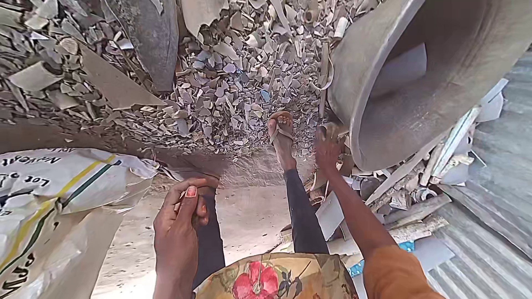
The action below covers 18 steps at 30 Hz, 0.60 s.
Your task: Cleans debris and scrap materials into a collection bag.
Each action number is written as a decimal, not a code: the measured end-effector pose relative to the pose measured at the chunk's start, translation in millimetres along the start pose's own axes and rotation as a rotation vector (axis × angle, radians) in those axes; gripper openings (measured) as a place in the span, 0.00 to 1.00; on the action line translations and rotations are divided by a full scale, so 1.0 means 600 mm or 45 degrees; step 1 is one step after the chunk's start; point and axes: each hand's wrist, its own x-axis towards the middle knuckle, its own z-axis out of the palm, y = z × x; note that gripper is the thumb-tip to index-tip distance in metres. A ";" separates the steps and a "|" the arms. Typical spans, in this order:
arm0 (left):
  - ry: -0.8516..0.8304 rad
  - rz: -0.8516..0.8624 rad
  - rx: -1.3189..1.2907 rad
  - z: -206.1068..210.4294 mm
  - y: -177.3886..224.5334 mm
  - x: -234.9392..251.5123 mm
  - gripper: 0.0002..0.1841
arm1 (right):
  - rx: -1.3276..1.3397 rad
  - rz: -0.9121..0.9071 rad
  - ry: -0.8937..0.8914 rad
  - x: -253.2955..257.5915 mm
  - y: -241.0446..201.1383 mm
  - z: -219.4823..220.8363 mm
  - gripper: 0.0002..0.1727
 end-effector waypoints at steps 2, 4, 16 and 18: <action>0.024 -0.020 -0.003 -0.009 -0.006 0.001 0.15 | -0.145 -0.001 -0.064 0.048 0.021 -0.008 0.33; 0.054 -0.063 0.039 -0.017 -0.013 0.001 0.15 | -0.286 -0.157 -0.054 0.055 0.028 -0.026 0.25; 0.048 -0.033 -0.015 -0.013 -0.022 -0.005 0.15 | 0.283 -0.696 0.929 -0.288 -0.079 -0.351 0.33; 0.039 -0.040 0.003 -0.014 -0.030 -0.012 0.14 | 0.341 -0.401 0.985 -0.267 -0.045 -0.361 0.40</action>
